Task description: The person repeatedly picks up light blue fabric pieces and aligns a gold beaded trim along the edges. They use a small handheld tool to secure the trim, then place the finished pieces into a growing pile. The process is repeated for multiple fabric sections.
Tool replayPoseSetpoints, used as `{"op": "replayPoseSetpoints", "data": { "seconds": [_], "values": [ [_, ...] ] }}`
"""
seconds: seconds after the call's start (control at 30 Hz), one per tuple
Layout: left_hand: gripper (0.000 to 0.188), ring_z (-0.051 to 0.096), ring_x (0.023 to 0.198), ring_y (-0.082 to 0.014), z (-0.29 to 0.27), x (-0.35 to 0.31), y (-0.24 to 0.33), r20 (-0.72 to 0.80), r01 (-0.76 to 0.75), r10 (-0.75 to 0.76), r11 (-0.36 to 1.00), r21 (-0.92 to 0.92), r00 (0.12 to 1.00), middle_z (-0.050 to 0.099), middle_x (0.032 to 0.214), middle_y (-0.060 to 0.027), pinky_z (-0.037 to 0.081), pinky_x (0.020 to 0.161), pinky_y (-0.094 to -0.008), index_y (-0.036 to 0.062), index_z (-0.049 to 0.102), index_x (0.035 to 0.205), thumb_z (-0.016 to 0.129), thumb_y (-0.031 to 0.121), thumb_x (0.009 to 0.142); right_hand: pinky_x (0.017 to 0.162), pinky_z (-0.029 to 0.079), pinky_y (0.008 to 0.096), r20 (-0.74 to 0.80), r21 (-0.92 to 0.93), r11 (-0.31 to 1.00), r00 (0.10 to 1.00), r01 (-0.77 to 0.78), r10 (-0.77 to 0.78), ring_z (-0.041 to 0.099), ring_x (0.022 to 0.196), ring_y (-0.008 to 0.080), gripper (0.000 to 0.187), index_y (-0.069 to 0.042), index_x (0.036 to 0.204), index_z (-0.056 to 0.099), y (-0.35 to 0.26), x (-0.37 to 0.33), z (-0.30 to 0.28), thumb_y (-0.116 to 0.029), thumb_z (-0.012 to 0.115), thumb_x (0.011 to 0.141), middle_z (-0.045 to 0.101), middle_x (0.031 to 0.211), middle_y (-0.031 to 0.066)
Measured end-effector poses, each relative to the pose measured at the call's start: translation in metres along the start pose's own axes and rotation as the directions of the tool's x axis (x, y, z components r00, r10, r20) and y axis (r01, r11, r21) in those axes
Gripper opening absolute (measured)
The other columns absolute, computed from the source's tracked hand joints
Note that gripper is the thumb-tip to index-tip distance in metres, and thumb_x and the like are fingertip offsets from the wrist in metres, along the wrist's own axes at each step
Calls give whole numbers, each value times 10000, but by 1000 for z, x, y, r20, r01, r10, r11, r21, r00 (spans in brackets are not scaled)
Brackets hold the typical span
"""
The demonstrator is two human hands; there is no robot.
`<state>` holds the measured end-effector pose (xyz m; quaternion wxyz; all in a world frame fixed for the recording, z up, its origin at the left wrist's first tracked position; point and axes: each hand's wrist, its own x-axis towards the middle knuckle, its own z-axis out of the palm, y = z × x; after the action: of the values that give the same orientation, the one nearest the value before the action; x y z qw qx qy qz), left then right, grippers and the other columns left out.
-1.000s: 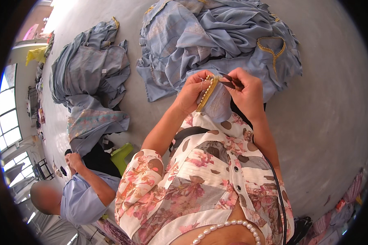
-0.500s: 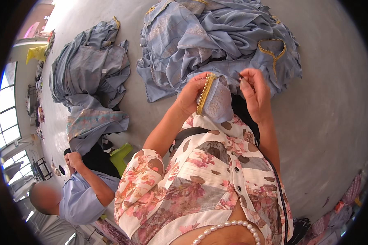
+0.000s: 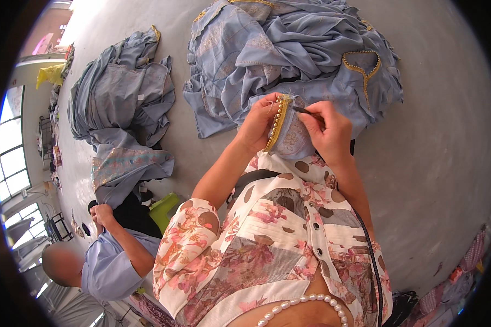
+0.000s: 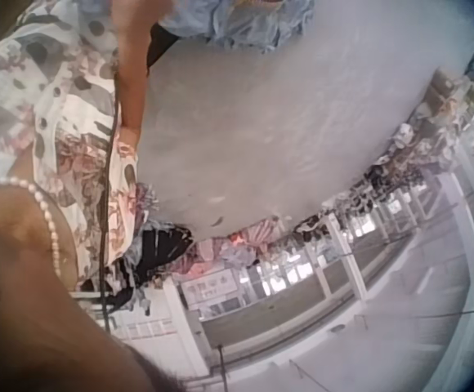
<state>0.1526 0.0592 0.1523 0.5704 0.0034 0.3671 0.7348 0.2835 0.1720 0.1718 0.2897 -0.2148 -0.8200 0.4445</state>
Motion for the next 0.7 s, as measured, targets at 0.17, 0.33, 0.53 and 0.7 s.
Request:
{"op": "replayPoseSetpoints", "data": {
  "seconds": [0.17, 0.33, 0.53, 0.7],
  "values": [
    [126, 630, 772, -122, -6, 2, 3, 110, 13, -8, 999, -45, 994, 631, 914, -68, 535, 694, -256, 25, 539, 1004, 496, 80, 899, 523, 433, 191, -81, 346, 929, 982, -135, 173, 524, 595, 46, 288, -20, 945, 573, -4, 8, -12, -189, 736, 778, 579, 693, 4],
    [71, 607, 687, -82, 4, -2, 5, -10, 17, -17, 999, 46, 1000, 628, 826, -36, 511, 618, -220, 50, 556, 931, 498, 74, 897, 592, 435, 173, 83, 137, 986, 993, -91, 80, 524, 649, 27, 237, 5, 947, 566, -2, 7, -11, -136, 701, 814, 604, 752, 1],
    [67, 606, 686, -90, 6, -3, 7, 34, -11, 9, 999, 47, 999, 624, 818, -34, 511, 623, -223, 48, 557, 914, 498, 72, 894, 598, 451, 185, 12, 244, 953, 983, -181, 183, 558, 670, 40, 218, 7, 931, 565, 4, 3, -15, -125, 695, 816, 627, 760, 16],
    [132, 629, 763, -124, -5, 2, 5, 167, 19, -25, 999, 34, 986, 623, 892, -68, 539, 700, -253, 16, 539, 983, 518, 96, 880, 541, 455, 219, 25, 78, 996, 999, -44, 42, 568, 585, 82, 232, -13, 907, 573, 2, 3, -11, -154, 716, 790, 620, 697, 44]
  ]
}}
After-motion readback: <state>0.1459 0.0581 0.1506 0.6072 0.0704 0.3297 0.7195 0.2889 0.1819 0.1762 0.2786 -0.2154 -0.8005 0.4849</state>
